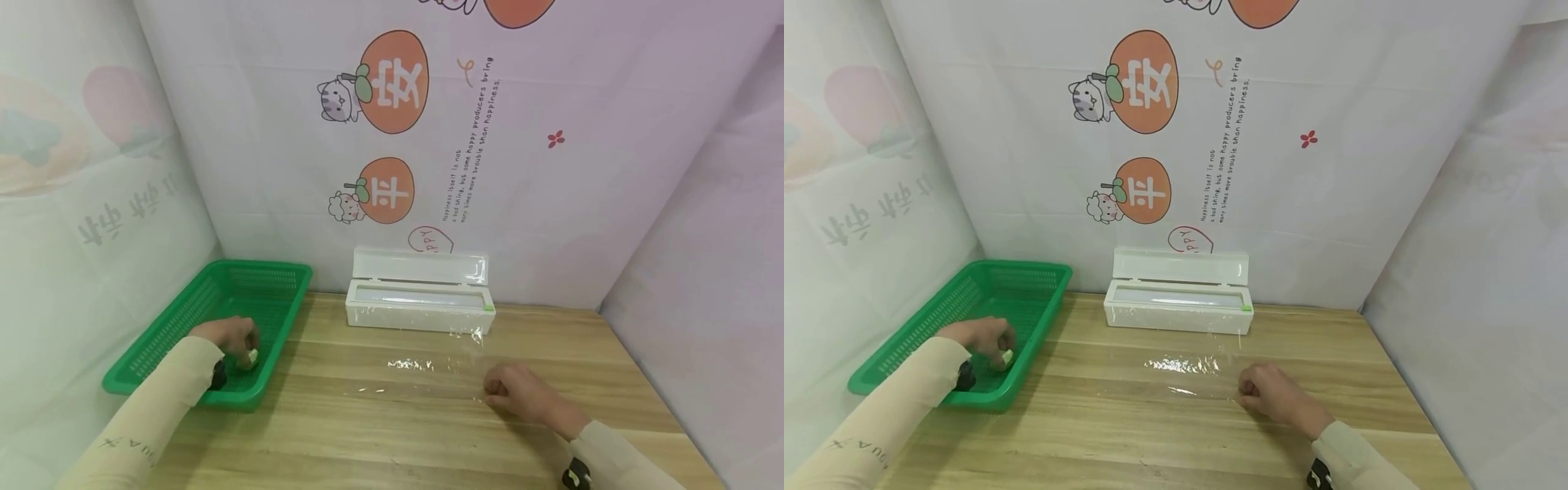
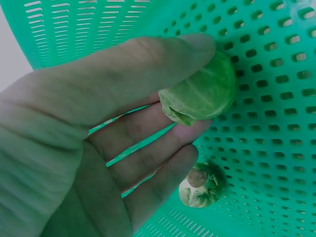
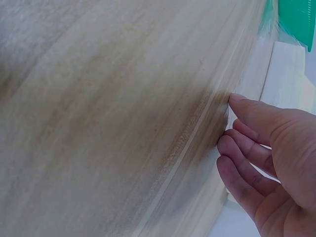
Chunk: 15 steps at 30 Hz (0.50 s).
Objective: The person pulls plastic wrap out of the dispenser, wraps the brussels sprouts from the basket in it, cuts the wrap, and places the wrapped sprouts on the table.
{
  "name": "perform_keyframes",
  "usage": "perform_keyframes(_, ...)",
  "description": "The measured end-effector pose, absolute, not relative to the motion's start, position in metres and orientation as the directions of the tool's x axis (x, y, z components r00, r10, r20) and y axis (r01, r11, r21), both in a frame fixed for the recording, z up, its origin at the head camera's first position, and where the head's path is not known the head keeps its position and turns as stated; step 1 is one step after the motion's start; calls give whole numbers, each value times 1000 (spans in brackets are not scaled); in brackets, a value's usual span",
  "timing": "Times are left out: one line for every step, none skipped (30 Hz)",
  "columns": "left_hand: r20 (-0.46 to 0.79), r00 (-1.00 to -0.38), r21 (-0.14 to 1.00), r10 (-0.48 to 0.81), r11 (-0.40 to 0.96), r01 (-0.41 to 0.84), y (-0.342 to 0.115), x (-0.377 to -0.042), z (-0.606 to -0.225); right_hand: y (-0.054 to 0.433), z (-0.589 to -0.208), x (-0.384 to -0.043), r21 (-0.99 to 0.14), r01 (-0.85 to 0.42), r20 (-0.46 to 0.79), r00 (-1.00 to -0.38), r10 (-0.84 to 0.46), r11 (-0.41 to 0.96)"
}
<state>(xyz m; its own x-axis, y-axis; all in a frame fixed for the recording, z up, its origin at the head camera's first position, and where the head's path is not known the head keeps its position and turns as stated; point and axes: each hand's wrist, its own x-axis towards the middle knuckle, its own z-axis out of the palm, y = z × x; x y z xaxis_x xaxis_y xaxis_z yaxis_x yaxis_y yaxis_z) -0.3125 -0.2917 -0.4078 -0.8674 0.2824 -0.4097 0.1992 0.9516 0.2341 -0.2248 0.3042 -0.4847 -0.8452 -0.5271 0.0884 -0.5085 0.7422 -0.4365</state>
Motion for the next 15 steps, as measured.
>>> perform_keyframes(-411, -867, 241, 281, 951, 194, -292, -312, -408, 304, -485, -225, -435, -508, 87, -845, -527, 743)
perform_keyframes(-412, -867, 247, 282, 950, 191, -293, -312, -407, 304, -485, -225, -433, -507, 85, -846, -526, 745)
perform_keyframes(-413, -865, 253, 284, 949, 190, -294, -312, -406, 303, -485, -225, -431, -506, 84, -847, -526, 747)
perform_keyframes(-414, -865, 260, 284, 947, 187, -295, -311, -406, 303, -485, -226, -427, -507, 84, -847, -525, 749)
perform_keyframes(-414, -863, 265, 288, 946, 188, -295, -311, -404, 303, -485, -226, -424, -506, 85, -848, -523, 751)
perform_keyframes(-414, -863, 269, 289, 945, 188, -296, -312, -403, 303, -485, -226, -419, -506, 84, -849, -522, 754)
perform_keyframes(-413, -864, 272, 290, 944, 186, -296, -312, -401, 303, -485, -226, -414, -506, 84, -849, -522, 756)
perform_keyframes(-411, -863, 272, 295, 943, 193, -297, -312, -400, 303, -485, -227, -412, -507, 85, -849, -522, 757)
perform_keyframes(-408, -862, 271, 301, 941, 201, -297, -312, -397, 303, -485, -227, -410, -507, 86, -849, -522, 758)
perform_keyframes(-405, -862, 268, 305, 941, 207, -297, -313, -395, 303, -486, -227, -409, -507, 86, -849, -522, 759)
perform_keyframes(-401, -862, 265, 311, 940, 216, -297, -313, -393, 303, -486, -227, -409, -508, 85, -849, -522, 758)
perform_keyframes(-396, -862, 263, 315, 939, 223, -296, -313, -390, 303, -486, -227, -410, -507, 85, -849, -522, 758)
perform_keyframes(-391, -862, 260, 323, 937, 234, -296, -313, -387, 303, -485, -227, -411, -507, 84, -849, -522, 758)
perform_keyframes(-385, -861, 256, 333, 935, 247, -295, -312, -384, 303, -485, -227, -413, -506, 83, -849, -522, 758)
perform_keyframes(-380, -860, 256, 341, 932, 256, -294, -312, -382, 303, -485, -227, -414, -505, 82, -849, -522, 757)
